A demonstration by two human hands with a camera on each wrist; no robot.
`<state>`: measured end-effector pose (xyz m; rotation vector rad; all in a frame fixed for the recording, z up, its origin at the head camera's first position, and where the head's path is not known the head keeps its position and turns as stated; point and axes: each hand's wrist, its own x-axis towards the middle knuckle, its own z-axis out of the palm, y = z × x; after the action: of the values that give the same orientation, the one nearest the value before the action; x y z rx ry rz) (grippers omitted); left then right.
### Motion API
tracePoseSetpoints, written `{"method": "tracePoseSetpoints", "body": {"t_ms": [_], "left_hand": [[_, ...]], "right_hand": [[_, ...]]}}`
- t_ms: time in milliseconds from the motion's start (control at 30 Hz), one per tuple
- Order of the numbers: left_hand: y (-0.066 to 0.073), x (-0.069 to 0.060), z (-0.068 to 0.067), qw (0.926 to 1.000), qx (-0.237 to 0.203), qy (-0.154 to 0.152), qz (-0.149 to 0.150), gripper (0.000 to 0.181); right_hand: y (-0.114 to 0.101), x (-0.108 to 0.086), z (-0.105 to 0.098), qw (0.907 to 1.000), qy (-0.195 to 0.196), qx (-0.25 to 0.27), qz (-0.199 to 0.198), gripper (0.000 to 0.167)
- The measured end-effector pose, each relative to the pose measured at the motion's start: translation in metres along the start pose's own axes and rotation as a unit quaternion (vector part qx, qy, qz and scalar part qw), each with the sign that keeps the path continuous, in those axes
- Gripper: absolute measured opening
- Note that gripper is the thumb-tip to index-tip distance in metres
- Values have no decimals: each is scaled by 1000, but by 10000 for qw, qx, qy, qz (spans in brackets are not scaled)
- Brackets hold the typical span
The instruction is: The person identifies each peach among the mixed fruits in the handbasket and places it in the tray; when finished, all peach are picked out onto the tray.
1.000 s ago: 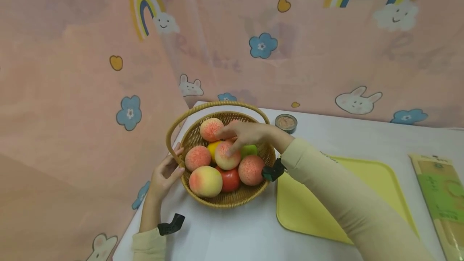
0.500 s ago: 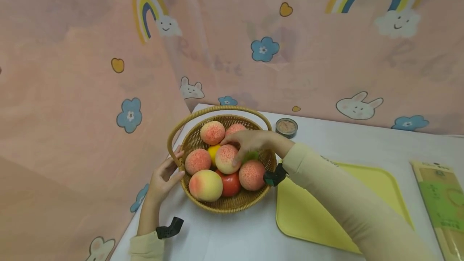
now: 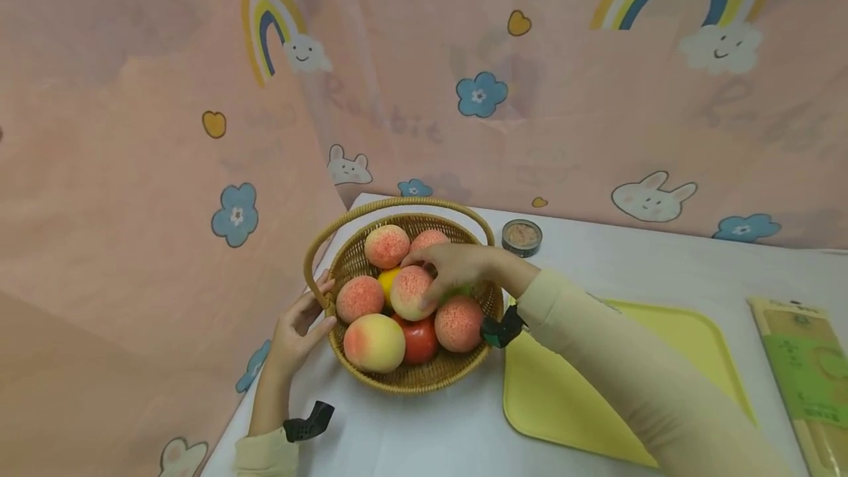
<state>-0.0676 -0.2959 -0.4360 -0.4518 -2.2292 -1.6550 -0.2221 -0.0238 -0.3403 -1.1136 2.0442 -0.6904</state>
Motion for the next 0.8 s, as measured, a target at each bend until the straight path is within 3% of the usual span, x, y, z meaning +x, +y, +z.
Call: {"method": "tracePoseSetpoints", "body": {"t_ms": [200, 400, 633, 800], "left_hand": [[-3, -2, -1, 10000, -14, -3, 15, 50], [-4, -2, -2, 10000, -9, -19, -23, 50], [-4, -4, -1, 9999, -46, -90, 130, 50], [-2, -2, 0, 9995, -124, -33, 302, 51]], "right_hand": [[-9, -11, -1, 9993, 185, 178, -271, 68], [-14, -31, 1, 9921, 631, 513, -954, 65], [-7, -77, 9, 9738, 1240, 1179, -1497, 73], [6, -118, 16, 9590, 1984, 1101, -1699, 73]]}}
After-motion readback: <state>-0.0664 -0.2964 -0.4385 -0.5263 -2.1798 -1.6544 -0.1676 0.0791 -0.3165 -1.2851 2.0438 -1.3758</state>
